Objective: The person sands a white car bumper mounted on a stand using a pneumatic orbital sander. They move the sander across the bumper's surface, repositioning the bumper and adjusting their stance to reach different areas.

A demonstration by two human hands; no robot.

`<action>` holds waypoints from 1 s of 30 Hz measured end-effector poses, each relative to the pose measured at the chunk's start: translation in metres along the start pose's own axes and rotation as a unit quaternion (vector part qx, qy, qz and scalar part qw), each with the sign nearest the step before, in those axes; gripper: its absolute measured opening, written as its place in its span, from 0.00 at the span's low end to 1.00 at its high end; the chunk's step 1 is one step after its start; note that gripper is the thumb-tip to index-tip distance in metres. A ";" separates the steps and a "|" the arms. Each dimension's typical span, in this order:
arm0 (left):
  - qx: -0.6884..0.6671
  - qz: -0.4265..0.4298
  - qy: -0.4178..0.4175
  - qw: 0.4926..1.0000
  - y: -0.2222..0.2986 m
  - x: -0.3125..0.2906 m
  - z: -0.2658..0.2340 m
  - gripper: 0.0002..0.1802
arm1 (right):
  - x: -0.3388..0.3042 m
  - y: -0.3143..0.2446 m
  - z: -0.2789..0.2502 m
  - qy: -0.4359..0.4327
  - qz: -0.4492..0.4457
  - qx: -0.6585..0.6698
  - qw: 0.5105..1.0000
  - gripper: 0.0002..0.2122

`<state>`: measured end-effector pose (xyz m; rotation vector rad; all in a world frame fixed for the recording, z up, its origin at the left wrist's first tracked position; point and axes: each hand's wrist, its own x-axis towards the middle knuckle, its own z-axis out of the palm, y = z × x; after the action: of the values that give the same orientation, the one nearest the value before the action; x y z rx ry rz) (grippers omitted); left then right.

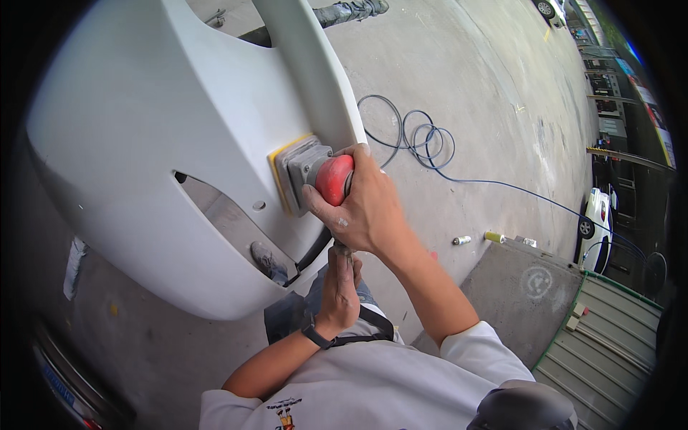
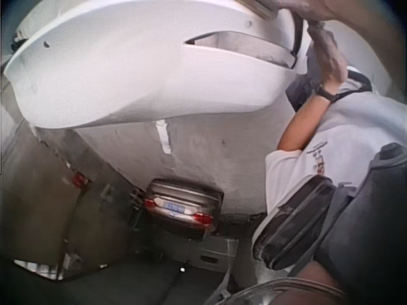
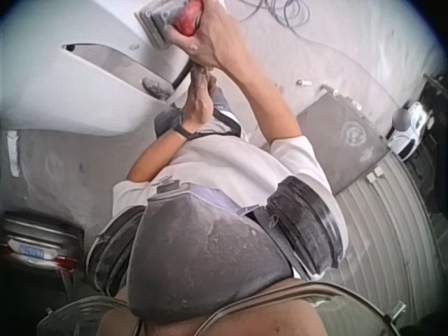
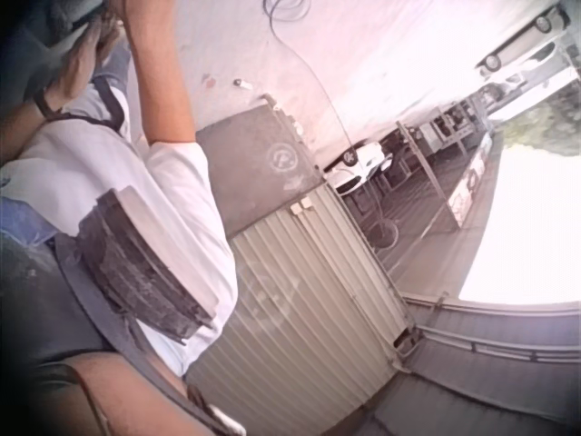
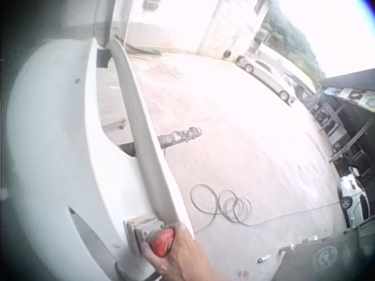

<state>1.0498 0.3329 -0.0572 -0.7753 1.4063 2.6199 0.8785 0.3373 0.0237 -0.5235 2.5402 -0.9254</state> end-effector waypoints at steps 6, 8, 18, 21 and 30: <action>0.032 -0.050 -0.006 0.998 -0.039 -0.020 -0.011 0.25 | -0.036 0.038 0.022 0.009 0.029 0.009 0.999 0.32; 0.054 -0.028 -0.011 0.998 -0.047 -0.021 -0.011 0.25 | -0.041 0.046 0.026 0.011 0.020 0.013 1.000 0.32; -0.050 0.073 0.000 0.996 0.040 0.046 0.009 0.36 | 0.059 -0.031 -0.019 0.029 -0.096 -0.047 0.994 0.31; -0.112 0.093 0.016 0.989 0.083 0.067 0.013 0.37 | 0.095 -0.063 -0.030 0.057 -0.142 -0.057 0.987 0.29; -0.164 0.040 0.018 0.986 0.095 0.069 0.017 0.37 | 0.095 -0.069 -0.038 0.032 -0.146 -0.076 0.986 0.32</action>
<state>0.9560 0.2799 -0.0090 -0.8137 1.0444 2.9584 0.7932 0.2642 0.0751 -0.9483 2.6506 -0.8590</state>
